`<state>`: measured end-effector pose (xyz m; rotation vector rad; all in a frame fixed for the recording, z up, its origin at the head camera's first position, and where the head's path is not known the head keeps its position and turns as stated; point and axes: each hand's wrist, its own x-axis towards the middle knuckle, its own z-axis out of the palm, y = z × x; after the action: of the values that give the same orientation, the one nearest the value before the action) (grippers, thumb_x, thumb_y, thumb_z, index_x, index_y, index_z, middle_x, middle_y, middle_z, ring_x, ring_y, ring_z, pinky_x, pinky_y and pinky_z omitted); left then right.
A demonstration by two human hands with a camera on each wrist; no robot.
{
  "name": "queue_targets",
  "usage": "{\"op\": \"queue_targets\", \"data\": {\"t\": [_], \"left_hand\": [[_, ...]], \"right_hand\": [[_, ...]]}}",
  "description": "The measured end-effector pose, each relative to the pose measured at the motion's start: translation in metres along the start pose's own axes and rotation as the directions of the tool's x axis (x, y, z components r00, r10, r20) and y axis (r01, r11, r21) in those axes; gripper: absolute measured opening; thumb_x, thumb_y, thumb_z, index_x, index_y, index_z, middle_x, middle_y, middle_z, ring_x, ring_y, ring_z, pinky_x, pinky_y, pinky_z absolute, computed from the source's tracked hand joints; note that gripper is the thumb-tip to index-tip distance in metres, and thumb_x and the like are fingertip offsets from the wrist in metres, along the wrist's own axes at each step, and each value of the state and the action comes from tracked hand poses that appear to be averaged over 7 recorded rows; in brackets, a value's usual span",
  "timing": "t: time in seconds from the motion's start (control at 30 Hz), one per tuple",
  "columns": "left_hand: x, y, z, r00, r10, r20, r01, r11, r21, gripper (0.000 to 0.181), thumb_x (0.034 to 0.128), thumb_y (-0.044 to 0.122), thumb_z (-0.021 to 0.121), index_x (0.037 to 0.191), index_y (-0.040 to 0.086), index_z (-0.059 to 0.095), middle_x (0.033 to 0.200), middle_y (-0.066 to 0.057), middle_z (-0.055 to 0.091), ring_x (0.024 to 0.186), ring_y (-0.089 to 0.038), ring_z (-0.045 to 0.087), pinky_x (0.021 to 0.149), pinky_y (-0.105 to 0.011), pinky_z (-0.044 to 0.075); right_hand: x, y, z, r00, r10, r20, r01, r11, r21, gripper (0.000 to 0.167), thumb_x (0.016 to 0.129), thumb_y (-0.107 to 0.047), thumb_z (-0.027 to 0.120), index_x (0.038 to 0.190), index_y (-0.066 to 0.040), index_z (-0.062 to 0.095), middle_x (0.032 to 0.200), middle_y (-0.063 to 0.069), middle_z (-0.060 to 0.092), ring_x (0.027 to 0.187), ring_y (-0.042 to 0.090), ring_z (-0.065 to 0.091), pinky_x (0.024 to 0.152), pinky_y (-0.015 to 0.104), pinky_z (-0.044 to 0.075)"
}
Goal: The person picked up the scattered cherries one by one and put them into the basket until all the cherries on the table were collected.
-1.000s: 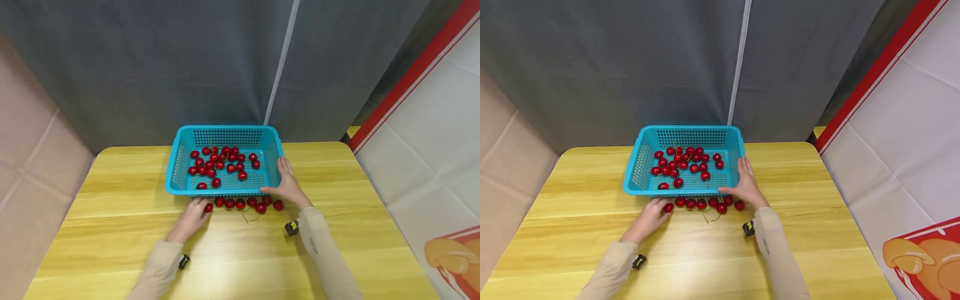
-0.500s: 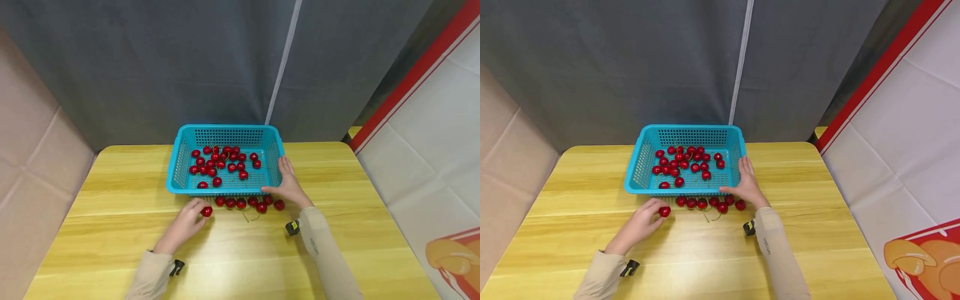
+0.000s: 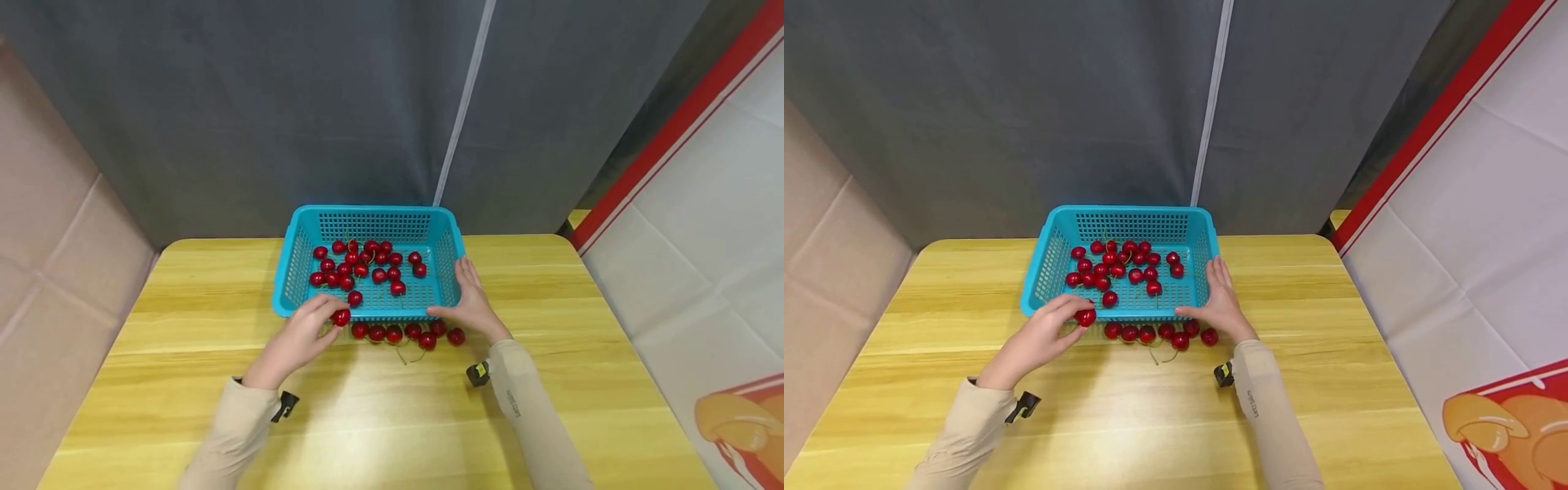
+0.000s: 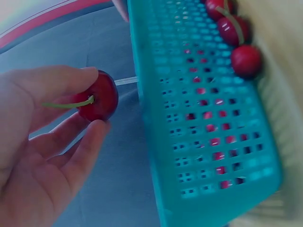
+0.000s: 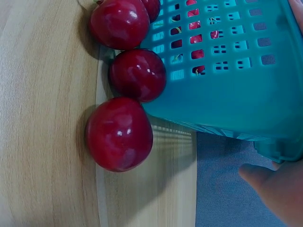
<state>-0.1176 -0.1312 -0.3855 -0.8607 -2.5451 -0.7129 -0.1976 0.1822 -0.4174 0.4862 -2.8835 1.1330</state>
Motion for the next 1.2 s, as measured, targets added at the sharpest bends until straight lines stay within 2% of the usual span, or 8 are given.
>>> {"op": "queue_targets", "data": {"t": [0.2,0.43,0.57,0.8,0.9,1.1,1.13,1.2], "left_hand": [[0.028,-0.007,-0.013,1.000,0.009,0.024,-0.010,1.000,0.028,0.033,0.0751,0.004,0.071,0.106,-0.001,0.060,0.105,-0.012,0.058,0.097,-0.025,0.055,0.082,-0.036,0.050],[0.062,-0.024,-0.023,0.988,-0.079,0.131,0.076,0.997,0.028,0.035,0.0799,0.007,0.067,0.113,-0.001,0.058,0.109,-0.014,0.056,0.097,-0.027,0.054,0.082,-0.037,0.050],[0.079,-0.037,-0.027,0.981,-0.126,0.151,0.125,0.992,0.016,0.035,0.0809,0.006,0.065,0.114,-0.002,0.057,0.111,-0.016,0.055,0.097,-0.028,0.054,0.082,-0.038,0.049],[0.107,-0.060,-0.030,0.970,-0.167,0.179,0.164,0.986,0.033,0.034,0.0812,0.004,0.063,0.113,-0.005,0.056,0.113,-0.020,0.054,0.102,-0.032,0.051,0.086,-0.042,0.046],[0.117,-0.072,-0.029,0.954,-0.206,0.217,0.202,0.979,0.040,0.033,0.0817,0.003,0.061,0.113,-0.006,0.056,0.113,-0.022,0.054,0.100,-0.033,0.051,0.084,-0.043,0.046],[0.132,-0.095,-0.018,0.895,-0.309,0.320,0.307,0.950,0.059,0.036,0.0829,0.002,0.056,0.118,-0.006,0.053,0.116,-0.022,0.050,0.091,-0.030,0.047,0.075,-0.039,0.046],[0.133,-0.097,-0.016,0.885,-0.322,0.335,0.320,0.945,0.064,0.037,0.0832,0.002,0.056,0.120,-0.005,0.052,0.118,-0.022,0.049,0.093,-0.030,0.047,0.076,-0.039,0.046],[0.136,-0.100,-0.013,0.874,-0.331,0.357,0.331,0.942,0.061,0.039,0.0838,0.002,0.055,0.122,-0.005,0.051,0.122,-0.022,0.048,0.099,-0.031,0.047,0.079,-0.040,0.046]], "right_hand": [[0.000,0.001,0.000,1.000,0.009,0.000,-0.009,1.000,-0.007,0.117,0.065,-0.048,0.076,0.144,-0.001,0.004,0.152,0.012,-0.006,0.138,0.027,-0.008,0.108,0.052,0.014],[0.001,0.002,0.000,1.000,0.010,-0.008,-0.010,1.000,-0.015,0.117,0.064,-0.047,0.077,0.144,0.000,0.005,0.152,0.012,-0.005,0.139,0.027,-0.008,0.108,0.051,0.014],[0.001,0.002,0.001,1.000,-0.005,-0.012,0.005,1.000,-0.011,0.118,0.064,-0.048,0.077,0.144,0.000,0.005,0.152,0.013,-0.005,0.139,0.028,-0.007,0.109,0.051,0.014],[0.001,0.001,0.002,1.000,-0.011,-0.015,0.011,1.000,0.005,0.118,0.064,-0.049,0.076,0.144,0.001,0.006,0.152,0.013,-0.005,0.139,0.027,-0.007,0.108,0.051,0.014],[0.001,0.002,0.001,1.000,-0.014,-0.016,0.014,1.000,0.002,0.117,0.064,-0.048,0.077,0.144,0.001,0.006,0.152,0.013,-0.005,0.139,0.027,-0.007,0.109,0.050,0.014],[0.001,0.003,0.002,1.000,-0.007,-0.014,0.007,1.000,-0.001,0.117,0.064,-0.050,0.076,0.144,0.000,0.005,0.152,0.011,-0.006,0.139,0.025,-0.008,0.109,0.049,0.014],[0.001,0.003,0.002,1.000,-0.006,-0.015,0.006,1.000,0.001,0.117,0.064,-0.050,0.076,0.144,0.000,0.005,0.152,0.011,-0.006,0.139,0.025,-0.008,0.109,0.049,0.014],[0.001,0.003,0.002,1.000,-0.009,-0.016,0.009,1.000,0.005,0.118,0.064,-0.051,0.076,0.144,0.000,0.006,0.152,0.011,-0.006,0.139,0.025,-0.008,0.109,0.050,0.014]]}}
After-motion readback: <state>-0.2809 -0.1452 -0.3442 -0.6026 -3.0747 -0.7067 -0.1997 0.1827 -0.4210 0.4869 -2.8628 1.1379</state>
